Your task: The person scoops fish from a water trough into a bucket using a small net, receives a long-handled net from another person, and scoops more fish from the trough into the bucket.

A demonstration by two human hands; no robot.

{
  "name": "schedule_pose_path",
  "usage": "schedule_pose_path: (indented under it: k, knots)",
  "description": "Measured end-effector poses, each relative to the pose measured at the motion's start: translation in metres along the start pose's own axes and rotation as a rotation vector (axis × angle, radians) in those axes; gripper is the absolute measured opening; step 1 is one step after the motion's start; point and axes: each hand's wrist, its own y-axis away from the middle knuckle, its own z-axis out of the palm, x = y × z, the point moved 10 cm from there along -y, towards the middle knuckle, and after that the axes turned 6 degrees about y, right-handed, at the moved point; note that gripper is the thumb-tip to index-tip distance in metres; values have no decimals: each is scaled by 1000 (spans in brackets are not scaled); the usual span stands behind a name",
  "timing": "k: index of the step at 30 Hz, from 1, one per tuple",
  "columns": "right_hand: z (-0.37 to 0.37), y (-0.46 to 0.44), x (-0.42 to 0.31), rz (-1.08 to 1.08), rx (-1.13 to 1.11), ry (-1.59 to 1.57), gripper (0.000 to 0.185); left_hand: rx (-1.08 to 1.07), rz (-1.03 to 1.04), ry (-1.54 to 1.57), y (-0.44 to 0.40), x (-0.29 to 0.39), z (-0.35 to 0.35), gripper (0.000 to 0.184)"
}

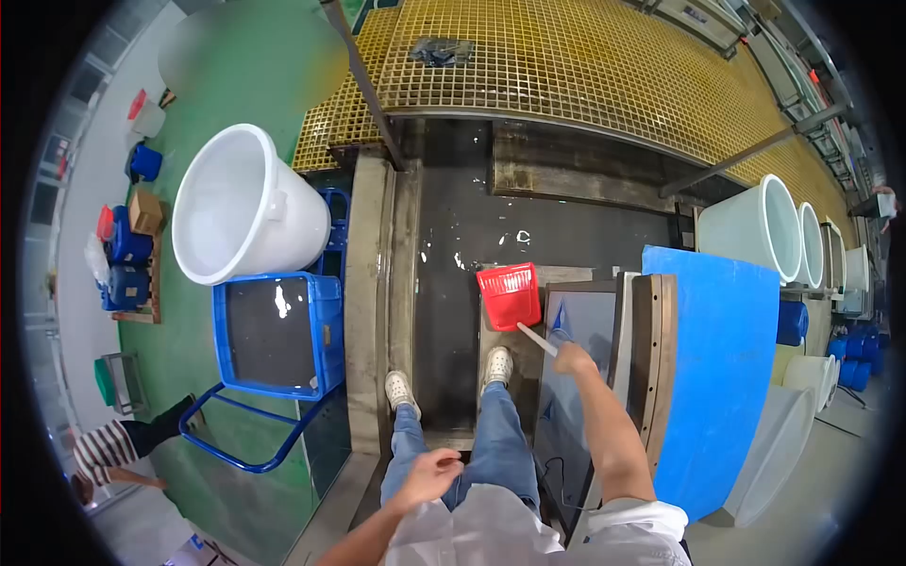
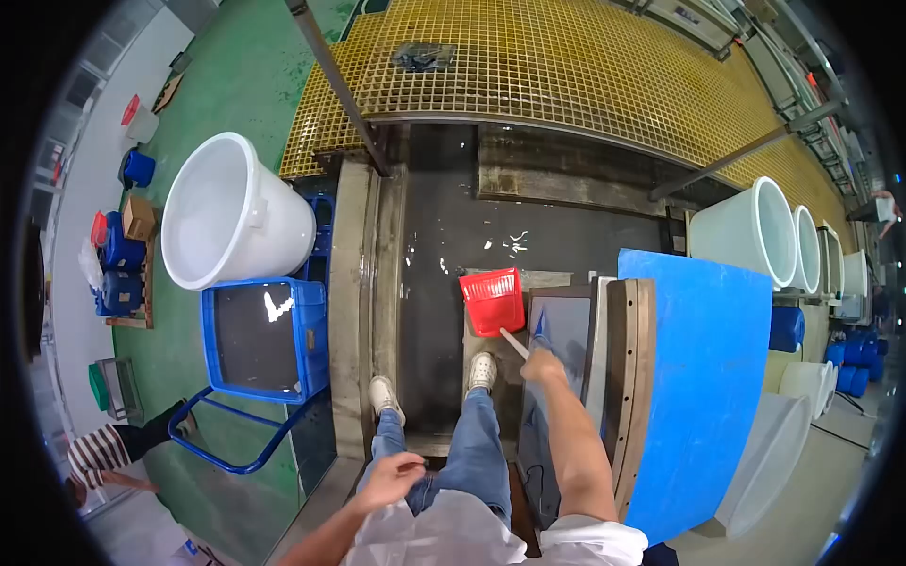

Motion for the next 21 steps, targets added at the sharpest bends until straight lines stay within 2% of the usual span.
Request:
schedule_pose_path:
  k: [1,2,3,4,5,6,7,8,9,10,11,12,13,14,15,16,17,18,19,21]
  knots:
    - [24,10,5,35,-132,-64,39,-31,5,94,-5,-10,20,27]
    - [46,17,7,66,-230,-163,35,-93,-113,229,-10,-21,40,31]
    - [4,-69,20,92,-218,-273,32,-185,-126,349,-123,1,68,35]
    - [50,-84,17,75,-348,-584,29,-179,-147,347,-133,0,79,35]
    - [70,-92,8,-77,-432,-732,16,-178,-367,522,-148,-15,100,37]
    - [82,-92,3,-57,-377,-932,17,-156,-594,698,-151,-29,113,41]
    - [114,-120,-3,-5,-443,-1184,15,-147,-596,700,-162,-22,113,41]
    - [145,-149,-9,63,-506,-1431,15,-53,-574,757,-179,-10,104,42]
    - [151,-155,-27,63,-450,-1553,16,12,-568,790,-191,-2,105,44]
    - [150,-143,-44,63,-359,-1561,18,32,-312,760,-198,22,101,45]
    - [139,-129,-57,87,-238,-1547,19,-37,-51,720,-203,47,95,46]
    - [128,-109,-67,147,-138,-1524,20,-58,184,655,-210,49,92,48]
    - [121,-87,-73,215,-82,-1518,21,-80,259,453,-195,52,91,45]
    - [119,-65,-75,275,-55,-1537,23,-233,630,306,-176,73,93,38]
    - [128,-52,-85,331,-56,-1567,24,-10,491,166,-147,88,82,55]
    - [155,-74,-117,208,-164,-1627,32,105,526,70,-143,82,67,49]
    - [144,-47,-126,201,-189,-1764,30,245,562,-27,-138,71,43,43]
    - [158,-34,-143,245,-301,-1772,26,378,732,-362,-130,92,34,38]
    - [155,-34,-147,243,-293,-1780,26,370,740,-363,-138,95,31,38]
    - [176,-56,-175,224,-179,-1841,20,456,814,-401,-150,109,25,25]
